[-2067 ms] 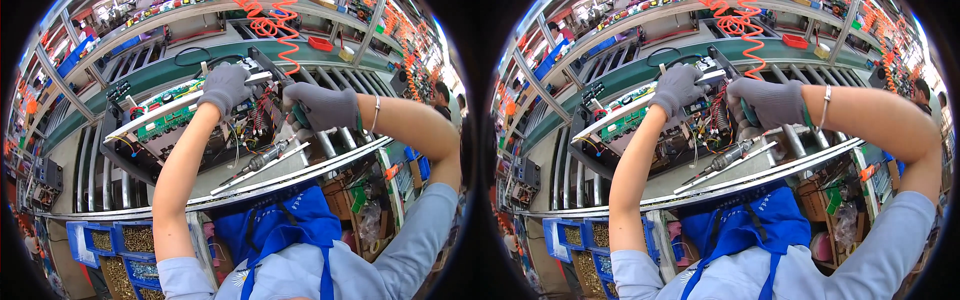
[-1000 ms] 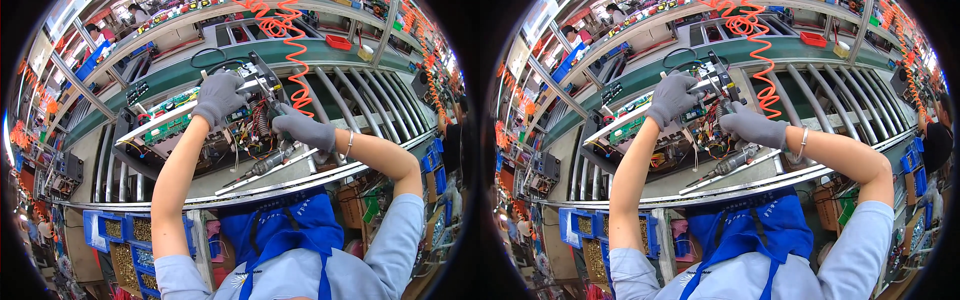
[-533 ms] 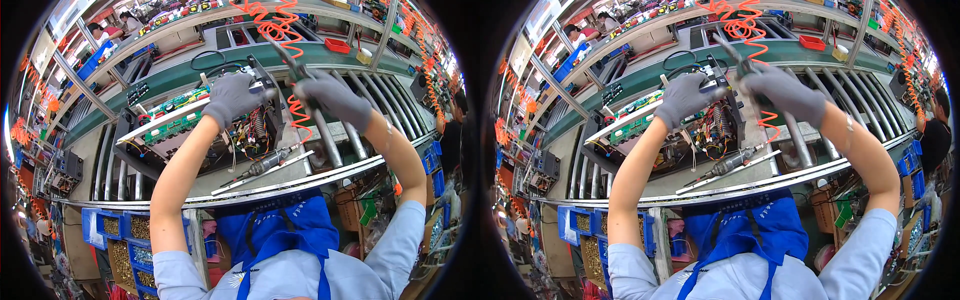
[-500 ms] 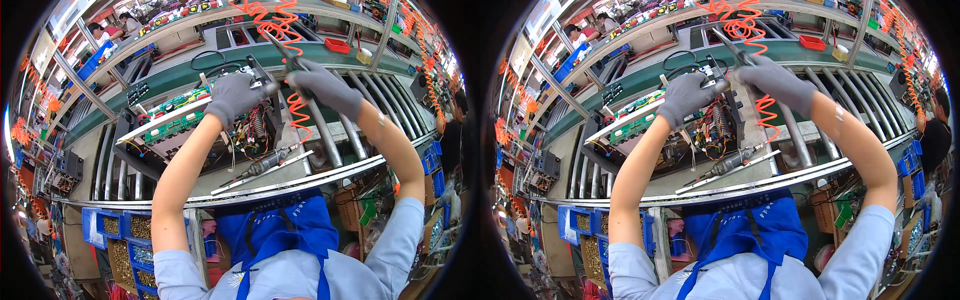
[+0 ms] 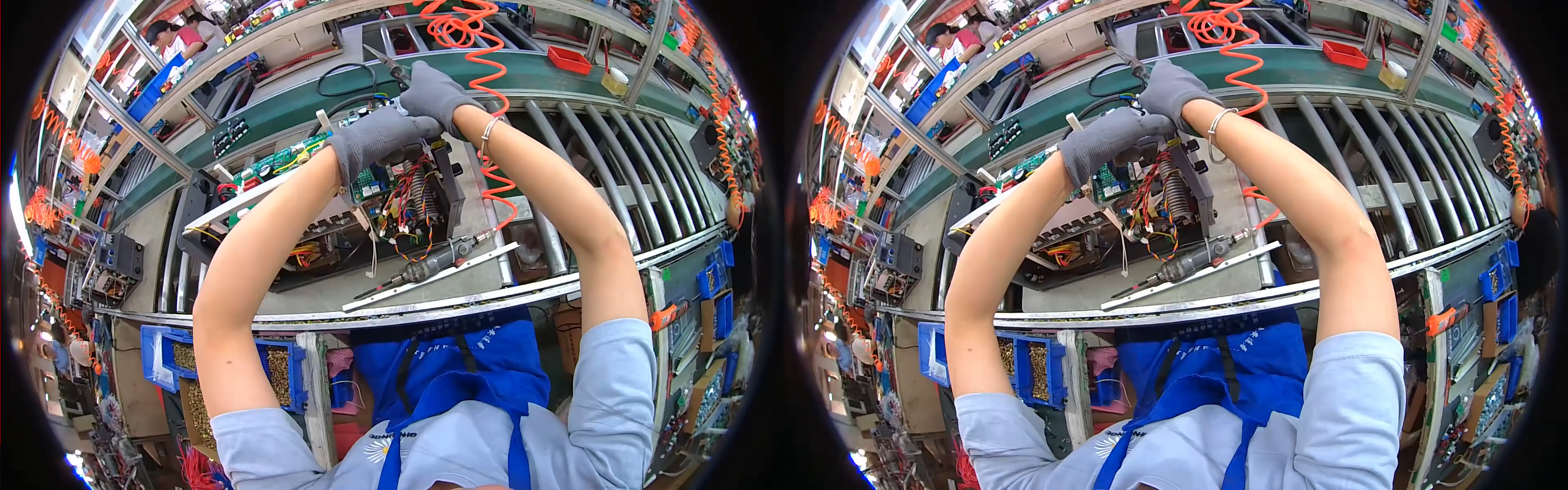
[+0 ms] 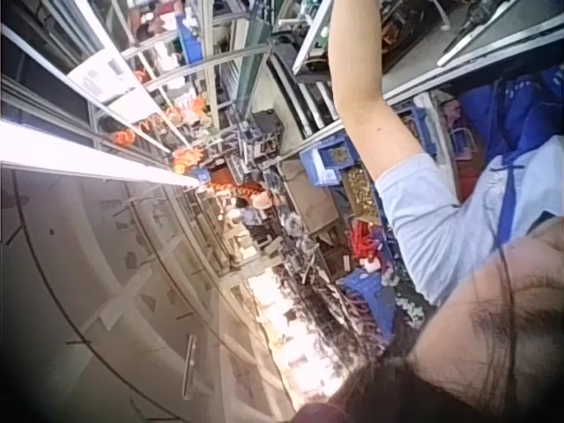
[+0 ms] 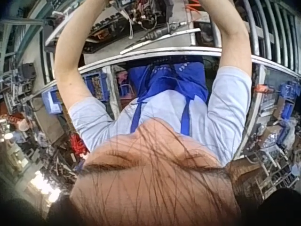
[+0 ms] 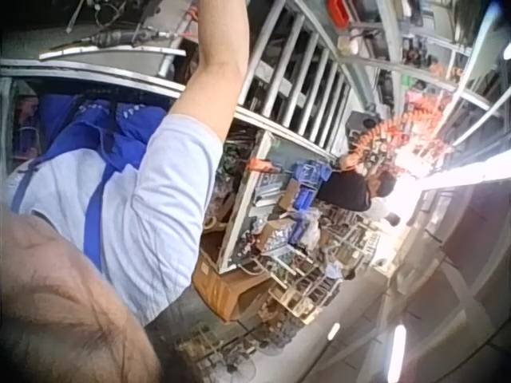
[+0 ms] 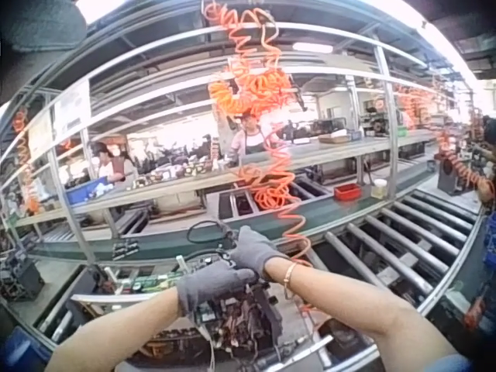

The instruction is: The person assembles an electronic component by securing a PCB into a housing with screws using a pneumatic screwdriver.

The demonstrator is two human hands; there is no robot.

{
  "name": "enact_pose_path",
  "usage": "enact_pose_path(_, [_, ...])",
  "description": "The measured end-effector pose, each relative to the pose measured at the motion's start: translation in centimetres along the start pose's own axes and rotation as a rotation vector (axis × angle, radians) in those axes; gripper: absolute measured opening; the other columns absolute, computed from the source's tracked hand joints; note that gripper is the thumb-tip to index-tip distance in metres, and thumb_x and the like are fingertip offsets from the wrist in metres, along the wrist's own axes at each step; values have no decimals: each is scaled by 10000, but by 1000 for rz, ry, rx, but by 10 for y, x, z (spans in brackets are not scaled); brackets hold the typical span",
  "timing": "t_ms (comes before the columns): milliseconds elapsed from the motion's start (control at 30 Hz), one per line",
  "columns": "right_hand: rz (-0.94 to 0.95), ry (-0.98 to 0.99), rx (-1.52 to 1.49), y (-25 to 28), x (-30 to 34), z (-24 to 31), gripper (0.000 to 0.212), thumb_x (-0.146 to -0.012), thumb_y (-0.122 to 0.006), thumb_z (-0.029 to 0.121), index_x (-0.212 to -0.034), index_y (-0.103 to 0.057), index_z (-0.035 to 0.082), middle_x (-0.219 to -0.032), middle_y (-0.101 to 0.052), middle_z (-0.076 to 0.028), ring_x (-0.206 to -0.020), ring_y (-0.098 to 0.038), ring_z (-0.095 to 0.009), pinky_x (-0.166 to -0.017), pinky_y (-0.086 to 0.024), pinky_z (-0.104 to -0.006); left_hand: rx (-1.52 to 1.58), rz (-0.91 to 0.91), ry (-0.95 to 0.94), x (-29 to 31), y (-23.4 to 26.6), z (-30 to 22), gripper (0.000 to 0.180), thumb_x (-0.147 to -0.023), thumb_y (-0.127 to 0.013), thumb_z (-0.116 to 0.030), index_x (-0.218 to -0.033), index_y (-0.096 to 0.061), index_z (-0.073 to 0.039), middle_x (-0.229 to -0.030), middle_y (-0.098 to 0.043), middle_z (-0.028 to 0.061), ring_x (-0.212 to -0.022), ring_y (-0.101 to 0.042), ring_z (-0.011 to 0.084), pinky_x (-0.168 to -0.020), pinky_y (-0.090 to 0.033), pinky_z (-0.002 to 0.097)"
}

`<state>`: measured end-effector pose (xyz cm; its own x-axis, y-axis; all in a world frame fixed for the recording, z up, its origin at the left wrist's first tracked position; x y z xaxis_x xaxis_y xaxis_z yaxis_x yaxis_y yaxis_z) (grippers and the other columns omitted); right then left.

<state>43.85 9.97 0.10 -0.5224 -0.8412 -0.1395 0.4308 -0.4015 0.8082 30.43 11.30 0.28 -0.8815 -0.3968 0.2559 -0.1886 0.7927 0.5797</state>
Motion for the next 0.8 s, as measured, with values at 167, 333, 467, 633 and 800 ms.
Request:
enact_pose_path(167, [-51,36,69,-3,3,8,474,-785,-692,235,-1129,-546,-57,-1082,-657,-296,-1049,-643,-429,-897,-510,-448,73,19,-36,0,3,5,388,-851,-649,-464,-720,-636,-99,-539,-485,-7,-429,-397,87,-414,-269,278])
enact_pose_path(333, [-61,4,66,-6,4,8,438,-793,-663,212,-1119,-513,-37,-1082,-659,-278,-1051,-639,-428,-901,-501,-457,158,127,43,-3,2,12,363,-881,-630,-448,-853,-666,-89,-637,-547,-31,-482,-408,61,-442,-281,242])
enact_pose_path(467, [-116,-22,5,-8,0,3,504,-783,-698,256,-1161,-571,-54,-1083,-676,-276,-1042,-666,-392,-902,-529,-434,97,225,-2,-1,4,5,317,-964,-485,-416,-940,-662,-153,-652,-524,-53,-510,-410,43,-454,-283,220])
enact_pose_path(633, [-92,-17,0,-6,-2,1,517,-783,-693,258,-1181,-561,-46,-1083,-679,-273,-1042,-665,-399,-894,-530,-440,79,97,114,-1,1,1,277,-900,-546,-412,-853,-642,-157,-625,-538,-51,-456,-373,31,-427,-223,232])
enact_pose_path(800, [-88,-15,16,-9,-8,1,582,-764,-721,264,-1207,-535,-64,-1107,-667,-290,-1062,-657,-409,-917,-519,-431,118,133,165,-5,6,6,304,-826,-620,-457,-812,-629,-154,-644,-564,-47,-462,-401,42,-426,-224,236])
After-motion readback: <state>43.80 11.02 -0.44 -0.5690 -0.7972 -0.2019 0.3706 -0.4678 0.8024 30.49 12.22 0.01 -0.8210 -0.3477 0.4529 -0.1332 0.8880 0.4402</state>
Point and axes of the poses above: each hand's wrist, its own x-axis away from the middle knuckle, its own y-axis out of the back of the hand, z = x × y, the point moved 4 cm from there along -x, towards the middle knuckle
